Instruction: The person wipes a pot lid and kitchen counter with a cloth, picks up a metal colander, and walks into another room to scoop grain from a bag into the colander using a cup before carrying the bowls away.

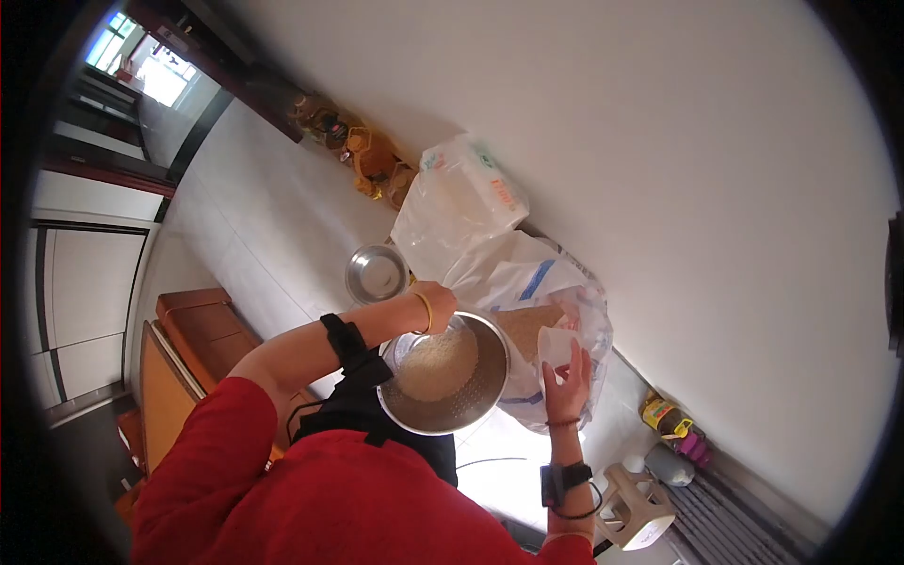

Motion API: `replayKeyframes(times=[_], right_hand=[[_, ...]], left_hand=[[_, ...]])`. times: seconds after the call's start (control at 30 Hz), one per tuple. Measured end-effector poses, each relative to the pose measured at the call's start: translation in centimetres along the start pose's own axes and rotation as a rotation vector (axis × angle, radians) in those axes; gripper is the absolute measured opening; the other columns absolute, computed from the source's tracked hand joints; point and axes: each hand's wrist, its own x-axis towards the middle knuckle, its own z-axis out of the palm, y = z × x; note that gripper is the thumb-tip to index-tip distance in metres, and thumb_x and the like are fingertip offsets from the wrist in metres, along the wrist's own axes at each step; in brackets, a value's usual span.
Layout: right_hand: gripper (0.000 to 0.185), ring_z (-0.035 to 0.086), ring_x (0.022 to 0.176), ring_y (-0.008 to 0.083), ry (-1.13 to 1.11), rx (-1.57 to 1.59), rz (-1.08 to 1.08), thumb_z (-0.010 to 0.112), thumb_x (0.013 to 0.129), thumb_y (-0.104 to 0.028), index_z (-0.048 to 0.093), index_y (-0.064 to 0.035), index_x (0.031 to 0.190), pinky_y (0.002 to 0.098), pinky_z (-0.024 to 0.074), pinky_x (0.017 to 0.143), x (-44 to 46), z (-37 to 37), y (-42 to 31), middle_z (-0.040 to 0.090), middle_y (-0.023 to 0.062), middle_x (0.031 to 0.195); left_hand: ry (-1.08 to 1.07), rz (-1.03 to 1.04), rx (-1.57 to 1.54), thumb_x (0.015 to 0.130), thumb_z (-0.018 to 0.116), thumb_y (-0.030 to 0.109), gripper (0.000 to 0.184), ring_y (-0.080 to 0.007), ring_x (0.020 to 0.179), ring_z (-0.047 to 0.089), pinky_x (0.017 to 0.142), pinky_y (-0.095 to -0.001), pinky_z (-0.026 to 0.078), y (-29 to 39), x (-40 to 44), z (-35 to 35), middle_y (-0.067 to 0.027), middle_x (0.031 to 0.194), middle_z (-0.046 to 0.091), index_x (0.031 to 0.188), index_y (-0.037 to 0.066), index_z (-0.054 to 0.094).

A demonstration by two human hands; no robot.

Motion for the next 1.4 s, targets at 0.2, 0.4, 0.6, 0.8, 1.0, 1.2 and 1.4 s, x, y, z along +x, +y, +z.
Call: replayKeyframes(times=[0.2, 0.4, 0.6, 0.8, 1.0, 1.2, 1.4], right_hand=[[0.044, 0.044, 0.105, 0.0311, -0.265, -0.808, -0.241, 0.053, 0.074, -0.017, 0.046, -0.0130, 0.118, 0.0420, 0.0431, 0.079, 7.3, 9.2, 8.7, 0.041, 0.0196, 0.119], [0.032, 0.043, 0.107, 0.0329, -0.392, -0.720, 0.169, 0.041, 0.083, -0.016, 0.048, -0.0069, 0.113, 0.0392, 0.0320, 0.095, 12.3, 13.2, 10.7, 0.041, 0.0149, 0.122], [0.038, 0.047, 0.102, 0.0274, -0.309, -0.971, -0.205, 0.047, 0.079, -0.014, 0.045, -0.0059, 0.116, 0.0345, 0.0429, 0.081, 9.2, 19.6, 16.4, 0.047, 0.0124, 0.114], [0.039, 0.050, 0.098, 0.0222, -0.667, 0.520, 0.377, 0.049, 0.077, -0.011, 0.045, -0.0046, 0.115, 0.0299, 0.0460, 0.075, 8.3, 18.3, 19.2, 0.050, 0.0098, 0.108], [0.041, 0.053, 0.094, 0.0170, -0.688, 1.017, 0.597, 0.051, 0.075, -0.008, 0.044, -0.0030, 0.115, 0.0259, 0.0481, 0.071, 8.0, 16.3, 19.0, 0.053, 0.0070, 0.104], [0.047, 0.051, 0.097, 0.0165, -0.537, 1.172, 0.597, 0.051, 0.075, -0.007, 0.039, -0.0021, 0.120, 0.0250, 0.0467, 0.075, 6.5, 10.2, 14.4, 0.050, 0.0058, 0.110], [0.054, 0.049, 0.103, 0.0167, -0.332, 1.224, 0.499, 0.049, 0.072, -0.001, 0.036, -0.0024, 0.125, 0.0260, 0.0456, 0.077, 4.1, 3.0, 6.4, 0.047, 0.0088, 0.116]], left_hand=[[0.017, 0.027, 0.032, 0.066, 0.054, 0.016, 0.023, -0.0294, 0.082, 0.060, 0.068, -0.0371, 0.048, -0.5, 1.4, 1.8, -0.0156, 0.088, 0.061, 0.081, 0.002, 0.064], [-0.032, -0.024, -0.016, 0.064, 0.054, 0.013, 0.020, -0.0308, 0.078, 0.060, 0.064, -0.0392, 0.048, -1.5, 1.4, 1.5, -0.0150, 0.087, 0.057, 0.079, 0.002, 0.061], [-0.033, -0.023, -0.002, 0.063, 0.055, 0.012, 0.019, -0.0305, 0.073, 0.059, 0.062, -0.0396, 0.048, -1.5, 2.3, 2.2, -0.0132, 0.083, 0.057, 0.079, 0.002, 0.059], [0.006, -0.009, -0.030, 0.064, 0.055, 0.011, 0.019, -0.0310, 0.075, 0.059, 0.062, -0.0400, 0.048, -1.6, 2.0, 2.5, -0.0134, 0.083, 0.056, 0.080, 0.001, 0.059], [0.043, -0.044, -0.026, 0.065, 0.053, 0.010, 0.018, -0.0306, 0.075, 0.059, 0.063, -0.0407, 0.048, -2.0, 2.0, 3.0, -0.0135, 0.083, 0.057, 0.079, 0.002, 0.059], [-0.040, -0.065, -0.023, 0.063, 0.056, 0.014, 0.020, -0.0297, 0.080, 0.060, 0.067, -0.0380, 0.048, -1.8, 1.8, 2.7, -0.0152, 0.084, 0.061, 0.078, 0.003, 0.064], [0.014, -0.046, -0.016, 0.063, 0.055, 0.015, 0.021, -0.0300, 0.080, 0.060, 0.068, -0.0375, 0.048, -1.8, 1.9, 3.4, -0.0159, 0.082, 0.062, 0.077, 0.003, 0.064]])
